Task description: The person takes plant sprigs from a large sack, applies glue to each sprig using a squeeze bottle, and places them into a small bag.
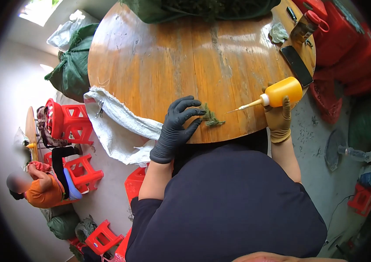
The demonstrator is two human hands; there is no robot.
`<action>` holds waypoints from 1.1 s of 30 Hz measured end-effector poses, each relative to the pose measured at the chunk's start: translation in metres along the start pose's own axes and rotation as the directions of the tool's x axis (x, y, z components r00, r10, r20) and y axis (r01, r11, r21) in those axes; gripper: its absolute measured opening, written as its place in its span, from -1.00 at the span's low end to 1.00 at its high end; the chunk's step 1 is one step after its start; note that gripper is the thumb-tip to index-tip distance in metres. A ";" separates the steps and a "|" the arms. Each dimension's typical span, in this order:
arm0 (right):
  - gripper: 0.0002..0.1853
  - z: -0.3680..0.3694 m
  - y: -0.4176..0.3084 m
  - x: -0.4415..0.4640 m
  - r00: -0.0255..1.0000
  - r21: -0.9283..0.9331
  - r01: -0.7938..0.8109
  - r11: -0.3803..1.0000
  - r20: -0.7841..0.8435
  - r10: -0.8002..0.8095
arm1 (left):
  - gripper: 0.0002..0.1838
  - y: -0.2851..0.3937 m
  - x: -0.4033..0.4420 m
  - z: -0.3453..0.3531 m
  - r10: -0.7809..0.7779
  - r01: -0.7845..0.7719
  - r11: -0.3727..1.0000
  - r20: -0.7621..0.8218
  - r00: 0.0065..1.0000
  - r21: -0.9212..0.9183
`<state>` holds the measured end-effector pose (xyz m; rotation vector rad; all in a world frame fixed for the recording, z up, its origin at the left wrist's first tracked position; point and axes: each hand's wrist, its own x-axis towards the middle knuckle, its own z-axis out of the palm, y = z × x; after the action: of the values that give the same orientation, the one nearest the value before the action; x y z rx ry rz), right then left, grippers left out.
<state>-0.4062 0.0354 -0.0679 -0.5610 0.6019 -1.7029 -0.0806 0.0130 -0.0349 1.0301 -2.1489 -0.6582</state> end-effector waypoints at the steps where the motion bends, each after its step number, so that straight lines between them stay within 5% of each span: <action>1: -0.44 -0.001 0.000 0.000 1.000 0.002 -0.002 1.000 -0.011 0.002 | -0.58 0.001 0.000 0.002 -0.004 0.004 1.000 0.000 1.000 -0.003; 7: -0.46 0.002 0.000 -0.002 1.000 -0.007 0.010 1.000 -0.018 -0.010 | -0.69 0.000 0.003 0.011 0.047 -0.061 0.977 0.076 0.996 0.202; 9: -0.46 0.000 0.000 -0.004 0.999 -0.005 0.010 1.000 -0.031 -0.010 | -0.72 0.003 -0.002 0.012 -0.066 0.060 0.963 0.016 0.998 0.262; 20: -0.47 -0.011 0.003 -0.005 0.999 0.028 0.045 0.999 -0.013 -0.044 | -0.78 0.010 -0.003 0.020 -0.115 0.115 0.966 -0.016 0.993 0.233; 22: -0.46 -0.013 0.003 -0.006 0.999 0.056 0.029 0.998 -0.033 -0.028 | -0.77 0.013 -0.001 0.021 -0.046 0.073 0.975 -0.132 0.990 0.210; 33: -0.51 -0.004 -0.003 -0.021 0.997 -0.071 0.003 0.997 -0.070 -0.008 | -0.74 0.007 -0.001 0.028 -0.014 0.016 0.990 -0.018 1.000 0.141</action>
<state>-0.4069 0.0567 -0.0693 -0.5546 0.7140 -1.7172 -0.1040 0.0220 -0.0488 1.1227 -2.2003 -0.5078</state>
